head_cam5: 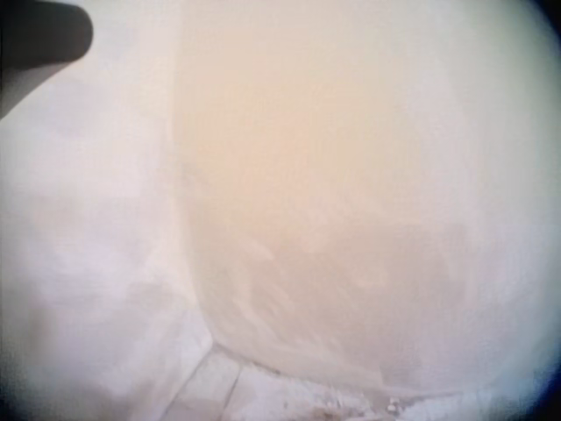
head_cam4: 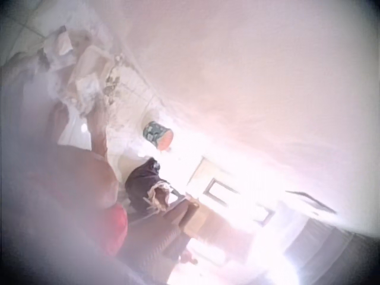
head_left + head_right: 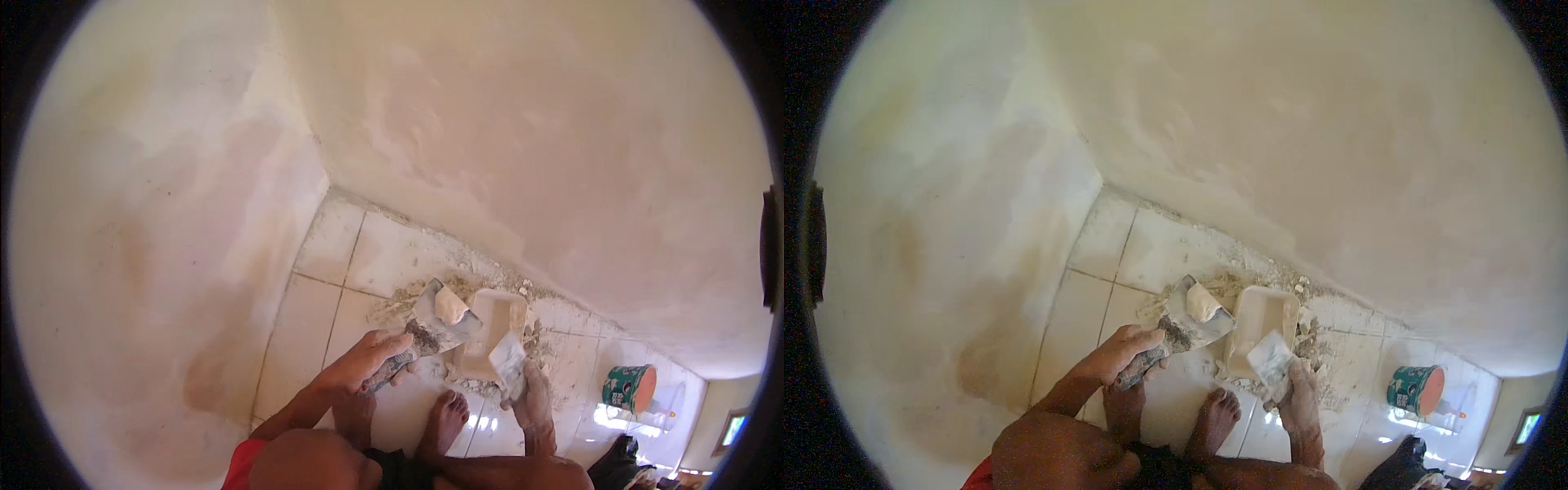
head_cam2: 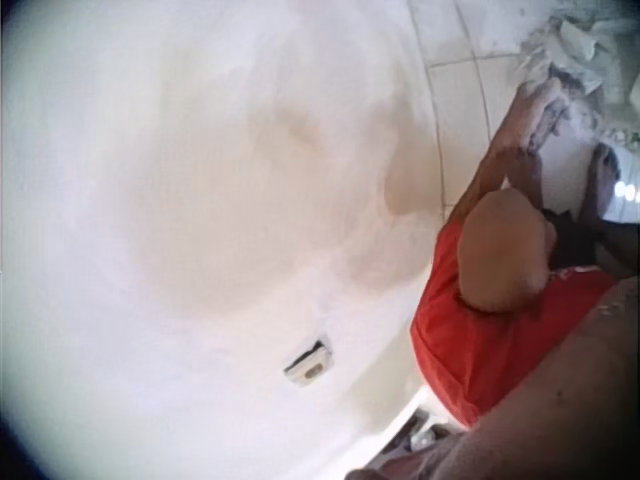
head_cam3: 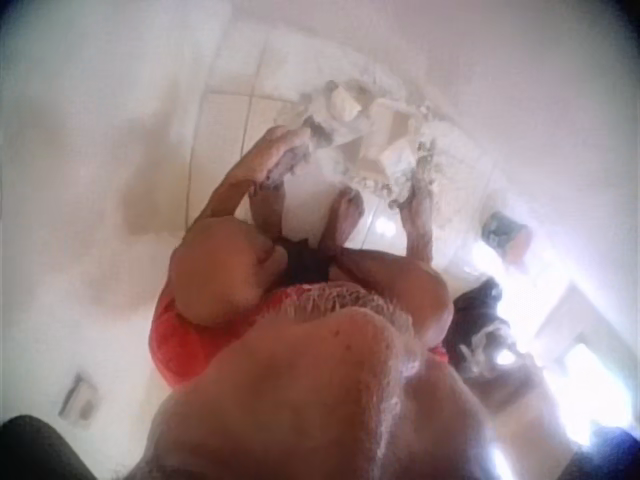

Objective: The person plasters a wall by scooping plaster compound with putty knives and smoothing it across the wall surface.

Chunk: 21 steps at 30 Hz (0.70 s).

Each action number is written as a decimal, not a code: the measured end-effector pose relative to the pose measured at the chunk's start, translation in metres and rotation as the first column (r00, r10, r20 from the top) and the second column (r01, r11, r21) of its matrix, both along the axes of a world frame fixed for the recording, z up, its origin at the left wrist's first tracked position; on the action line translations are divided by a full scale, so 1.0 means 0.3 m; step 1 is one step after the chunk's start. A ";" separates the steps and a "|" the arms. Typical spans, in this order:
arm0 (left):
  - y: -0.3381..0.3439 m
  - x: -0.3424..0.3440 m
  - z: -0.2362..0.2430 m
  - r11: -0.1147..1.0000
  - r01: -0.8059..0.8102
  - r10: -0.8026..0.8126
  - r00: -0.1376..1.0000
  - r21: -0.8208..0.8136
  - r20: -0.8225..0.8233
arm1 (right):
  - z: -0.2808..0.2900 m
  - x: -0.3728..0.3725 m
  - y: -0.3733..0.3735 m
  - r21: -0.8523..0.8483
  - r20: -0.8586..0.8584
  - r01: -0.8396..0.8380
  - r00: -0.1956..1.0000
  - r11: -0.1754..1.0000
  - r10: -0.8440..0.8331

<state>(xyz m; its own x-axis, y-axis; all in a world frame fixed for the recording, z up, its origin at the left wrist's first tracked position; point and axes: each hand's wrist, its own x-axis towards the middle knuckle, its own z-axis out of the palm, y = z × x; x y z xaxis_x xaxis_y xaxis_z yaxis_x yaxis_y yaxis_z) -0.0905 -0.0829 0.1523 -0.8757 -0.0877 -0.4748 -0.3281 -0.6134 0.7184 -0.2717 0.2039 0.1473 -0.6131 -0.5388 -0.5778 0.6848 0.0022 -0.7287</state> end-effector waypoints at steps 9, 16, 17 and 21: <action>0.048 0.007 -0.023 0.987 -0.158 0.157 0.986 0.009 0.062 | 0.141 -0.181 -0.022 0.179 -0.310 -0.312 0.883 0.933 0.354; 0.085 -0.014 0.042 0.976 -0.200 0.206 0.976 -0.084 0.063 | 0.305 -0.272 -0.140 0.872 -0.487 -0.017 0.073 0.490 0.870; 0.085 -0.010 0.037 0.978 -0.194 0.199 0.978 -0.072 0.061 | 0.319 -0.289 -0.148 0.875 -0.464 -0.040 0.217 0.483 0.859; 0.066 0.019 0.008 0.978 -0.201 0.205 0.976 -0.058 0.074 | 0.363 -0.404 -0.162 0.680 -0.611 -0.220 0.358 0.700 0.706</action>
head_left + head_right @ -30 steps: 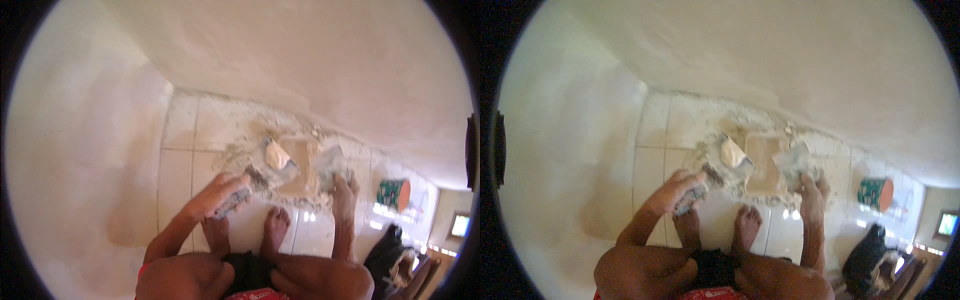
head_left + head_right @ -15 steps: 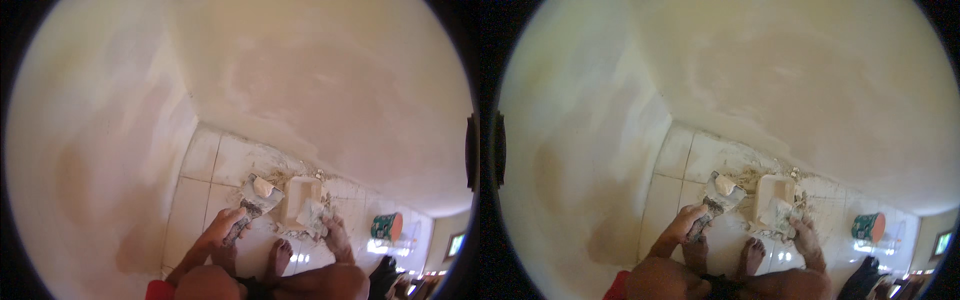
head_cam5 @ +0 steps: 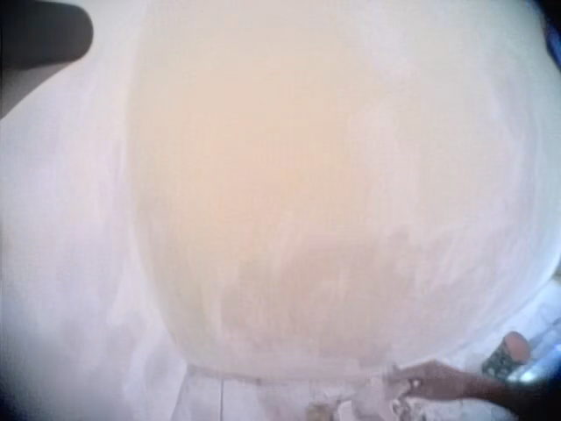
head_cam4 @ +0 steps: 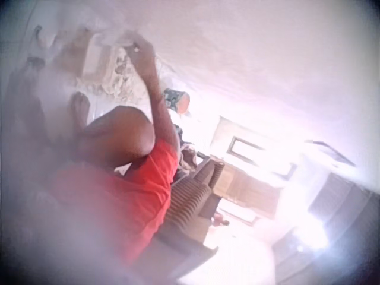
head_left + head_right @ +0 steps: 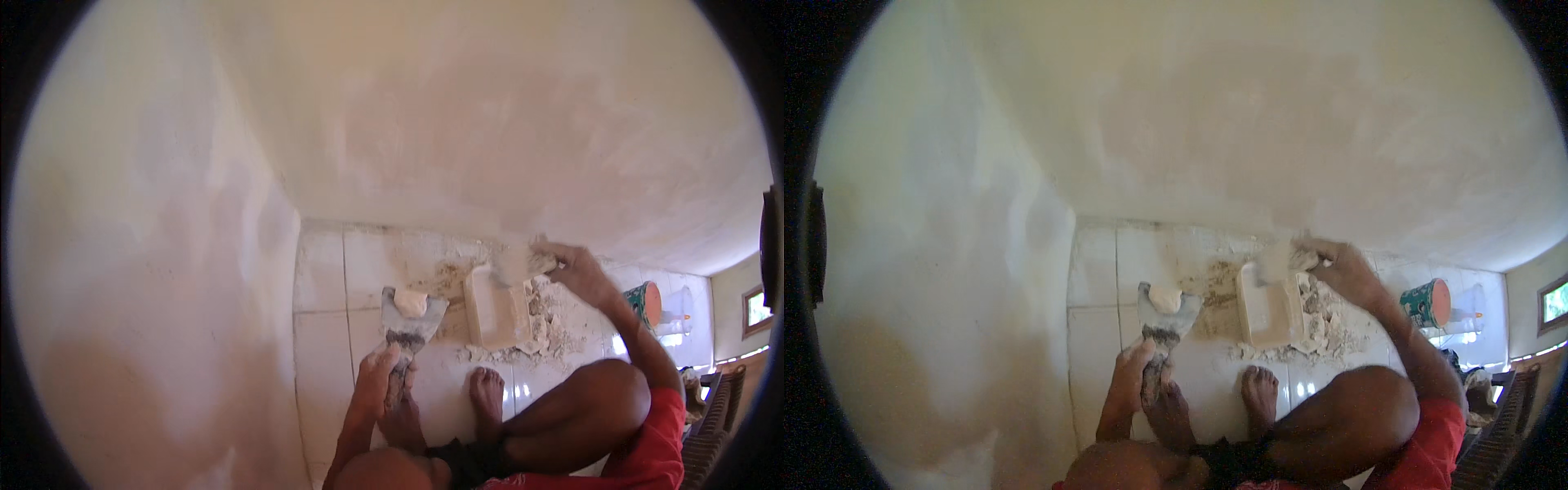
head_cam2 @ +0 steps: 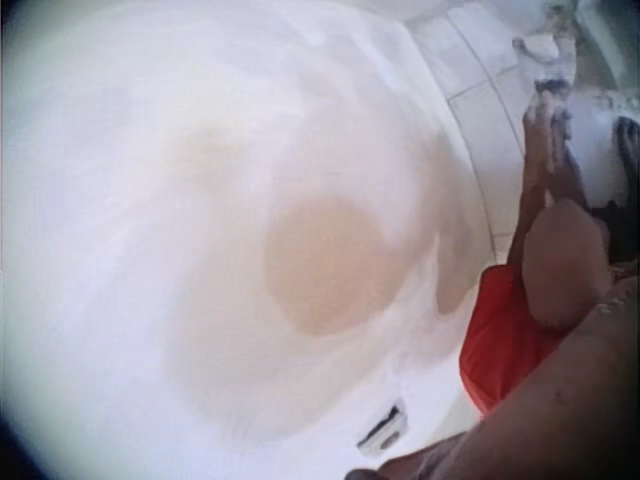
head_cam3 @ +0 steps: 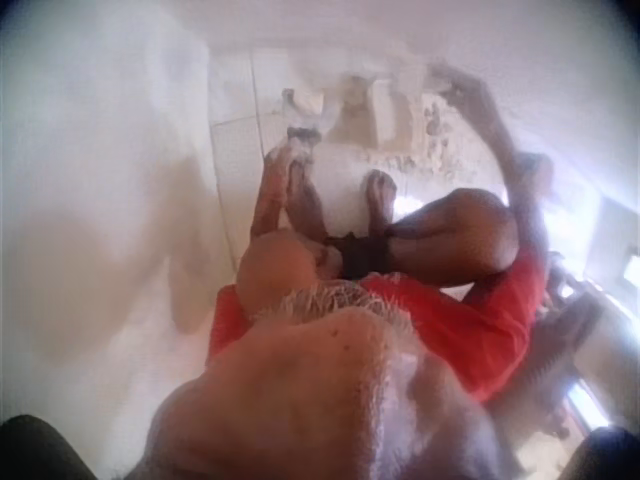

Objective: The person plasters a wall by scooping plaster compound with putty knives and smoothing it across the wall surface.

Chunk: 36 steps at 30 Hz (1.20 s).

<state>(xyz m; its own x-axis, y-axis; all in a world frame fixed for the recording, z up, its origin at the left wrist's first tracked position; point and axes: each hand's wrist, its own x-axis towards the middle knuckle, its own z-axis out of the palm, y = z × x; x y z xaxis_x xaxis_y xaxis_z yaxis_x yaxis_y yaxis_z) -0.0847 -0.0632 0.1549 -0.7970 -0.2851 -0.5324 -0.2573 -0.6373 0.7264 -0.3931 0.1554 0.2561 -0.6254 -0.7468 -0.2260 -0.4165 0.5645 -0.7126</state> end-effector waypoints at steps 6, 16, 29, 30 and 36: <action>-0.047 -0.013 0.112 0.995 -0.099 0.097 0.992 -0.020 -0.079 | 0.295 0.043 -0.197 0.079 -0.071 -0.165 0.983 0.983 0.171; -0.084 0.008 0.034 0.999 0.024 -0.027 0.995 -0.030 -0.096 | 0.245 0.169 -0.411 -0.048 0.017 0.003 1.000 0.999 -0.002; 0.010 -0.165 0.075 0.976 0.208 -0.214 0.972 -0.071 -0.092 | 0.275 0.195 -0.241 0.106 -0.377 -0.063 0.921 0.992 0.098; 0.018 -0.165 0.065 0.977 0.203 -0.210 0.971 -0.070 -0.113 | 0.273 0.199 -0.231 0.125 -0.367 -0.059 0.925 0.990 0.101; 0.048 -0.168 0.038 0.970 0.217 -0.231 0.963 -0.104 -0.137 | 0.219 0.197 -0.195 0.051 -0.445 -0.148 0.882 0.988 0.155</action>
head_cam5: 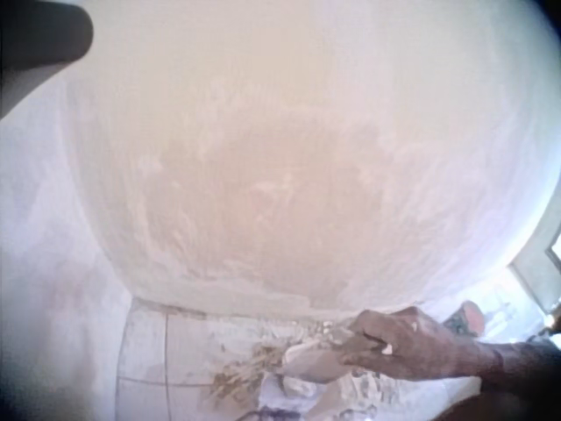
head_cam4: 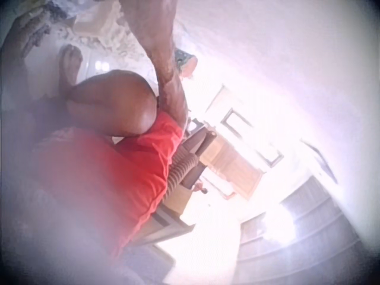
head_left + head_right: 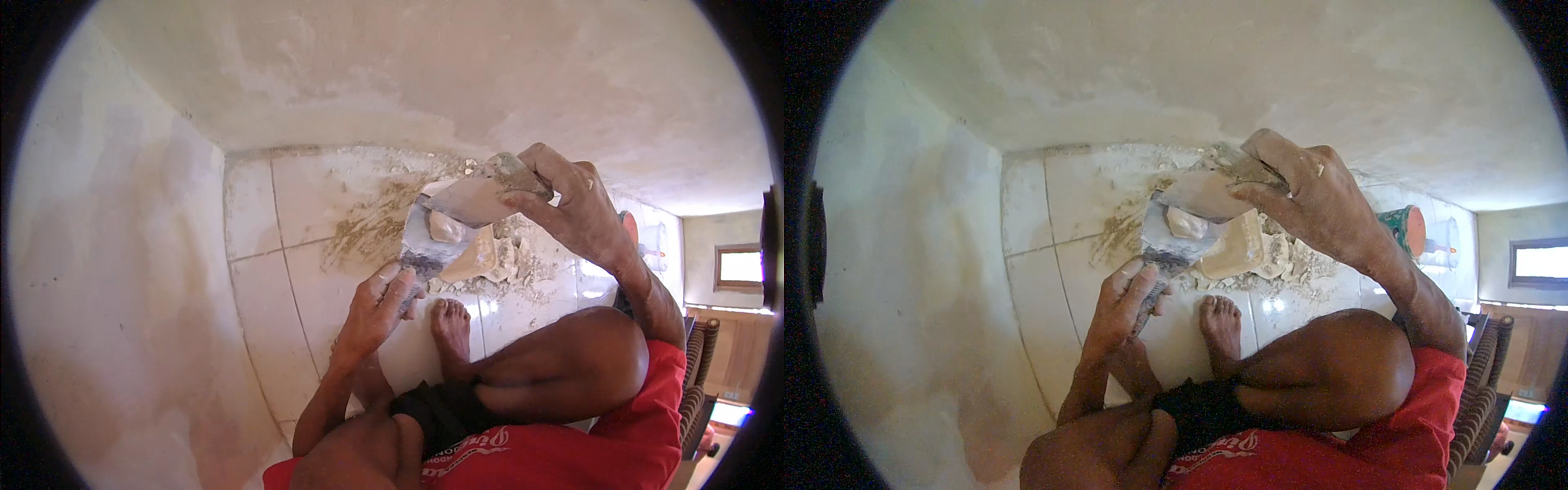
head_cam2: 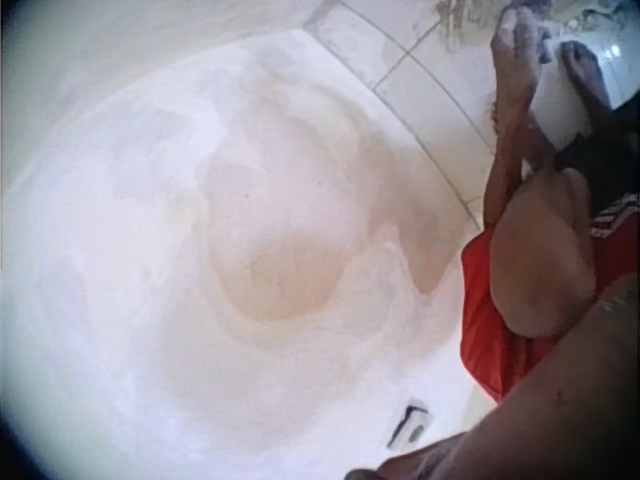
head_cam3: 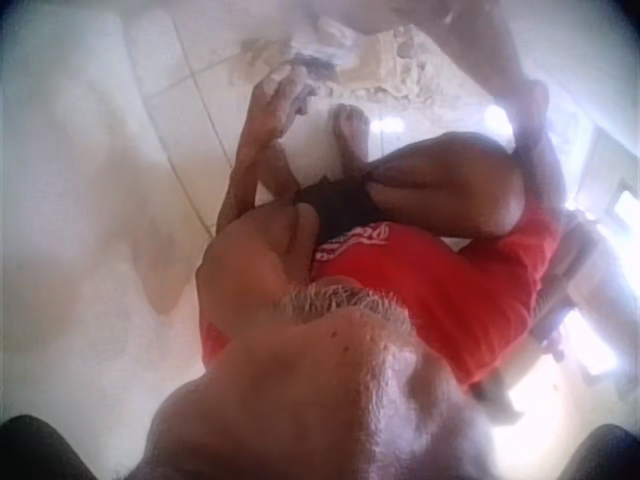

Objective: The person plasters a wall by scooping plaster compound with putty knives and smoothing it across the wall surface.

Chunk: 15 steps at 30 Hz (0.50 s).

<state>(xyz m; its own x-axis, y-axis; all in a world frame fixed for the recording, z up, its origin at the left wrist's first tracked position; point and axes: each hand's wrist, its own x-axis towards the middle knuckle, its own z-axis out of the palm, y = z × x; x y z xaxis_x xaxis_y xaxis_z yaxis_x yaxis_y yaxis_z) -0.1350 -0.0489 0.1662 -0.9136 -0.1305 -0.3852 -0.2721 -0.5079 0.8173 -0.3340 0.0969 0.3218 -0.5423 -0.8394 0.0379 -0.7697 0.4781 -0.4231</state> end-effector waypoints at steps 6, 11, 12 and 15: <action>-0.001 0.016 -0.019 0.997 -0.007 0.004 0.999 -0.077 -0.036 | -0.042 0.054 0.001 -0.090 -0.188 -0.084 0.980 0.992 0.066; -0.010 0.006 -0.029 0.978 0.010 -0.027 0.996 -0.208 -0.082 | -0.055 0.069 0.052 -0.170 -0.304 -0.245 0.934 0.955 0.186; -0.012 0.001 -0.022 0.970 -0.013 -0.015 0.993 -0.243 -0.114 | -0.039 0.074 0.066 -0.154 -0.354 -0.274 0.912 0.949 0.206; -0.036 -0.036 0.042 0.944 -0.019 -0.026 0.991 -0.329 -0.132 | -0.009 0.080 0.081 -0.171 -0.501 -0.358 0.834 0.918 0.232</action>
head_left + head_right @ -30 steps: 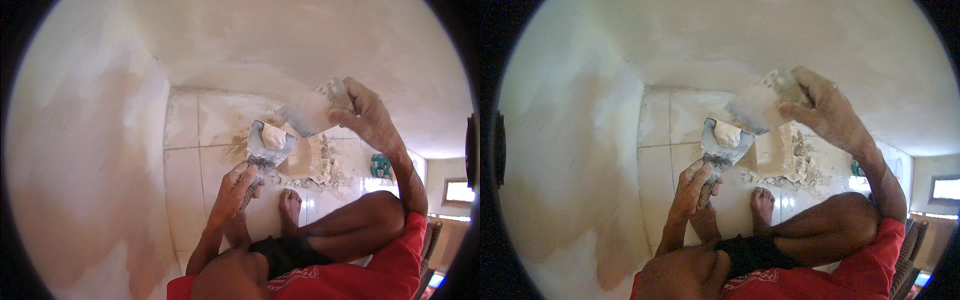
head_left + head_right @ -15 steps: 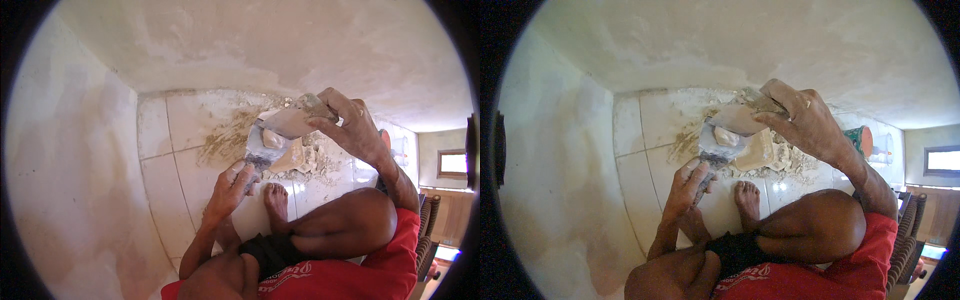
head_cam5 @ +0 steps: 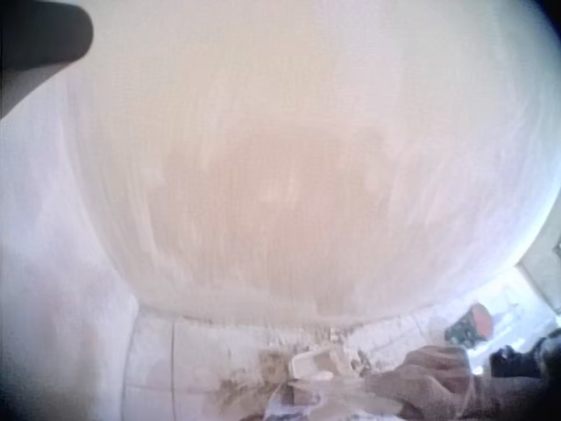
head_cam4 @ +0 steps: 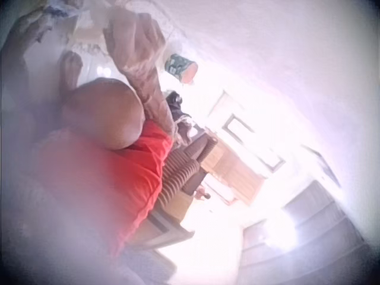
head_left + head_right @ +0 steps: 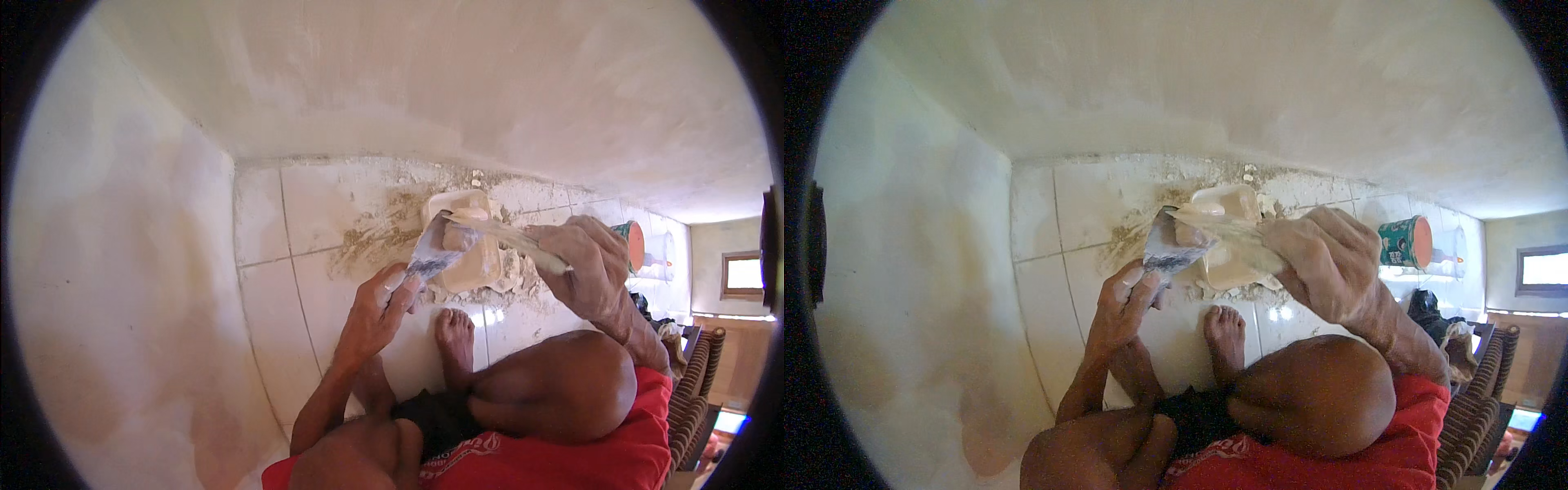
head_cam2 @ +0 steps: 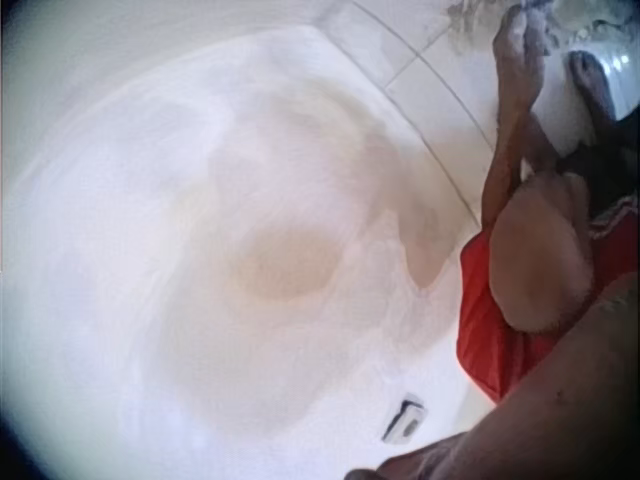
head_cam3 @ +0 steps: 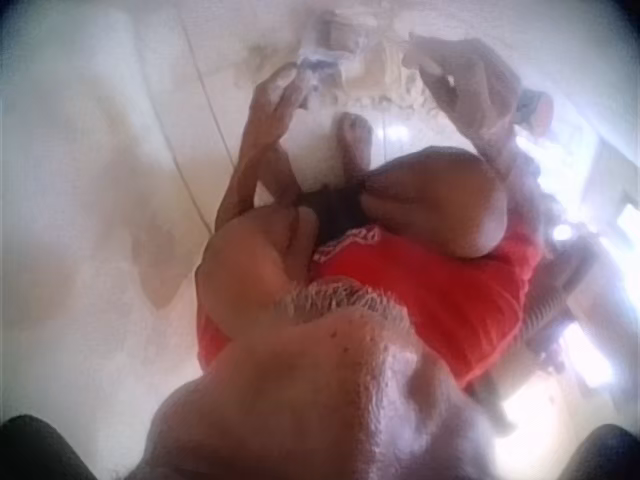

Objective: The person plasters a wall by scooping plaster compound with putty knives and smoothing it across the wall surface.

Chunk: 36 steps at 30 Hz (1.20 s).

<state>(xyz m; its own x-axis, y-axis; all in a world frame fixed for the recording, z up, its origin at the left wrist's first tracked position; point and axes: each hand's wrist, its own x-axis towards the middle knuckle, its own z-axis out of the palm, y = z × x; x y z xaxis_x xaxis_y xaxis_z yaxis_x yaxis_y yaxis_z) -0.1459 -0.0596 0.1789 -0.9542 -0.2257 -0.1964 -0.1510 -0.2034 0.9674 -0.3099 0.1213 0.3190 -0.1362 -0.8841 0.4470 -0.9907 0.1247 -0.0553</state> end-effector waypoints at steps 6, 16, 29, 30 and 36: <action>-0.024 -0.001 0.039 0.981 -0.028 0.011 0.996 -0.192 -0.088 | 0.038 -0.001 0.022 -0.116 -0.244 -0.116 0.966 0.986 0.085; 0.046 0.153 -0.174 0.908 -0.243 0.253 0.967 0.341 0.015 | 0.077 -0.006 0.072 -0.396 -0.222 0.053 0.963 0.917 -0.151; 0.238 0.499 -0.831 0.883 -0.317 0.459 0.739 -0.347 0.493 | 0.224 -0.058 0.072 -0.551 -0.483 -0.135 0.857 0.823 -0.182; 0.237 0.493 -0.794 0.858 -0.340 0.505 0.700 -0.386 0.505 | 0.208 -0.067 0.069 -0.538 -0.490 -0.145 0.855 0.830 -0.168; 0.232 0.459 -0.556 0.840 -0.025 0.424 0.654 -0.542 0.626 | 0.142 -0.060 0.021 -0.444 -0.434 -0.106 0.894 0.890 -0.110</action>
